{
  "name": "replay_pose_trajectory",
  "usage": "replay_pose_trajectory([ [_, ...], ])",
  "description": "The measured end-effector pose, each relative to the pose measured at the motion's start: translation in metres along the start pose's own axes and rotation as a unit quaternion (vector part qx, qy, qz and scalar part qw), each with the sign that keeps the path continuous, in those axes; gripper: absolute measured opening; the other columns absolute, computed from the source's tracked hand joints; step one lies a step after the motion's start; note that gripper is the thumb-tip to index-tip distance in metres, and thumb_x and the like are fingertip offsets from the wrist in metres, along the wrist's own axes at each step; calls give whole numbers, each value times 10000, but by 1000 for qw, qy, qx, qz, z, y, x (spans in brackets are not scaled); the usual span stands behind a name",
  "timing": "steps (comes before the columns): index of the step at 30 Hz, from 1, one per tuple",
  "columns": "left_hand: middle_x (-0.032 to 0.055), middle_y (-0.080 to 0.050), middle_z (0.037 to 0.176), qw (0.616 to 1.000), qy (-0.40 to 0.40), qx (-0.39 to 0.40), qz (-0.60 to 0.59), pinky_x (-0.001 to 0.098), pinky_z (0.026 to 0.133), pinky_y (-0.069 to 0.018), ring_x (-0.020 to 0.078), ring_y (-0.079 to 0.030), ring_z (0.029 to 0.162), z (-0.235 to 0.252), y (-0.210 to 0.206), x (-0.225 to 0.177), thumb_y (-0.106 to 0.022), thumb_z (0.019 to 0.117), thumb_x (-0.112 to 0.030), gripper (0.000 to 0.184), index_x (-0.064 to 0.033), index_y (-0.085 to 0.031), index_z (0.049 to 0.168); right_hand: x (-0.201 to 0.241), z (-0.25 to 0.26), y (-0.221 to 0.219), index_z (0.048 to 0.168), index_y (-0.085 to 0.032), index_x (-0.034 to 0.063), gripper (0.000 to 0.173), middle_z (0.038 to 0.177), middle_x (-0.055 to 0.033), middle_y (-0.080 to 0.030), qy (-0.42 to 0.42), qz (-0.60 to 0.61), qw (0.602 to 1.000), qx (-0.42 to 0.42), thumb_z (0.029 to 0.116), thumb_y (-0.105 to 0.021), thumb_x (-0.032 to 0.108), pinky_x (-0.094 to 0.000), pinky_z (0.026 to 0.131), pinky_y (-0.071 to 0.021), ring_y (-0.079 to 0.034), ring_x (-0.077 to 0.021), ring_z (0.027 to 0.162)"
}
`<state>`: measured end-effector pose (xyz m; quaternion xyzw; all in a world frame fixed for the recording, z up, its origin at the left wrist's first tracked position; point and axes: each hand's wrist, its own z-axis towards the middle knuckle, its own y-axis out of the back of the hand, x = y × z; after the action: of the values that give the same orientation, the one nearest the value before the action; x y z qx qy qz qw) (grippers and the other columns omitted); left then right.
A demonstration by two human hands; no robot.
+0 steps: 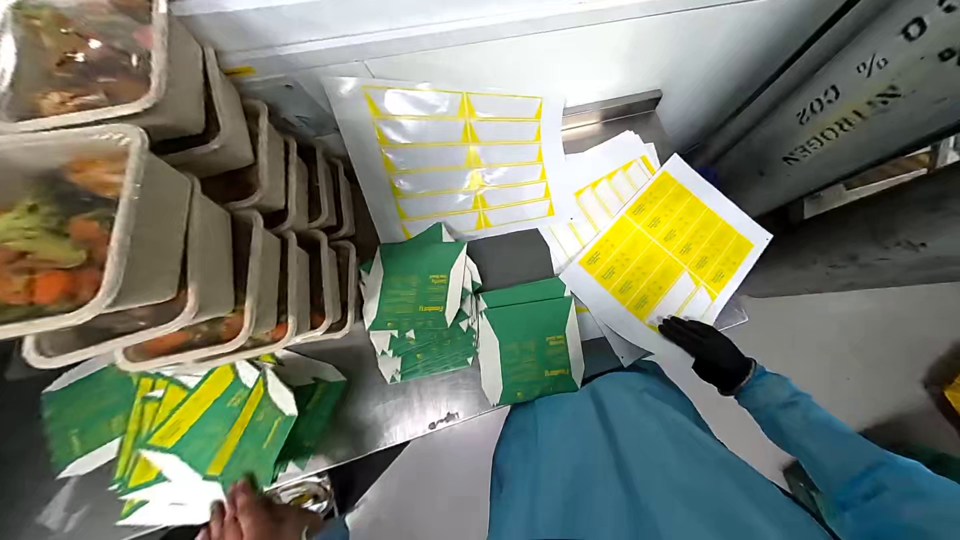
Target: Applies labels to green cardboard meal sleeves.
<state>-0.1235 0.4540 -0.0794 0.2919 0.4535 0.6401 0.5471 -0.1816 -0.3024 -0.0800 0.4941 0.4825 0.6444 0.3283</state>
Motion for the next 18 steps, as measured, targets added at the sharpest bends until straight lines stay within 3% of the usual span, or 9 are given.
replay_pose_trajectory([
  [3,168,-555,1490,991,51,124,20,624,1190,-285,440,-429,1440,39,-27,-1,-455,1051,-164,410,-79,-604,1423,4,0,2,1377,-655,103,574,1415,-74,-646,4,15,999,-31,825,-590,-39,-449,1104,-490,-606,-239,1319],
  [5,217,-497,1526,980,60,189,6,691,1181,-228,503,-337,1469,63,-20,-23,-516,1035,-324,485,-79,-576,1449,7,1,10,1377,-652,101,572,1399,-63,-657,-3,7,999,-49,827,-565,-30,-425,1091,-503,-623,-221,1294],
  [7,305,-580,1385,984,27,161,-74,614,1139,-365,501,-493,1351,76,5,-71,-590,1012,-359,524,17,-605,1375,14,5,21,1361,-661,93,542,1369,-67,-675,-30,-6,996,-87,840,-553,-11,-425,1056,-530,-645,-222,1260],
  [9,254,-709,1108,952,24,158,-262,465,945,-560,326,-702,1037,70,22,-159,-573,1041,-251,399,96,-656,1220,22,9,32,1343,-668,78,449,1344,-92,-688,-45,-25,987,-150,910,-549,59,-423,1037,-540,-656,-239,1242],
  [11,119,-742,1029,784,121,346,-501,367,857,-613,177,-728,924,39,39,-270,-321,1115,-256,455,78,-605,1237,34,12,44,1337,-671,87,384,1344,-99,-687,-41,-50,978,-199,973,-558,141,-431,1043,-527,-643,-257,1255],
  [13,164,-658,1324,525,192,551,-620,481,1002,-551,282,-662,1187,2,46,-374,-149,1086,-519,711,6,-466,1445,47,17,50,1359,-655,134,397,1394,-90,-657,-20,-72,976,-205,975,-558,156,-466,1059,-493,-592,-288,1314],
  [14,149,-573,1457,440,213,593,-639,519,1058,-516,300,-598,1295,-13,45,-417,-193,1063,-610,758,-43,-424,1511,52,19,51,1385,-629,168,402,1435,-74,-629,-6,-80,977,-199,989,-552,172,-477,1081,-461,-548,-294,1362],
  [16,102,-543,1482,387,254,603,-650,500,1059,-517,271,-580,1305,-29,47,-480,-340,1057,-618,700,-102,-425,1522,57,17,50,1426,-577,224,416,1511,-35,-567,23,-83,980,-180,1018,-512,175,-480,1128,-386,-458,-280,1442],
  [18,82,-647,1310,415,286,574,-645,420,954,-570,213,-663,1144,-32,43,-516,-441,1070,-525,540,-126,-496,1429,53,13,44,1461,-531,265,466,1557,-4,-516,47,-73,987,-137,1012,-494,147,-471,1147,-345,-407,-262,1474],
])
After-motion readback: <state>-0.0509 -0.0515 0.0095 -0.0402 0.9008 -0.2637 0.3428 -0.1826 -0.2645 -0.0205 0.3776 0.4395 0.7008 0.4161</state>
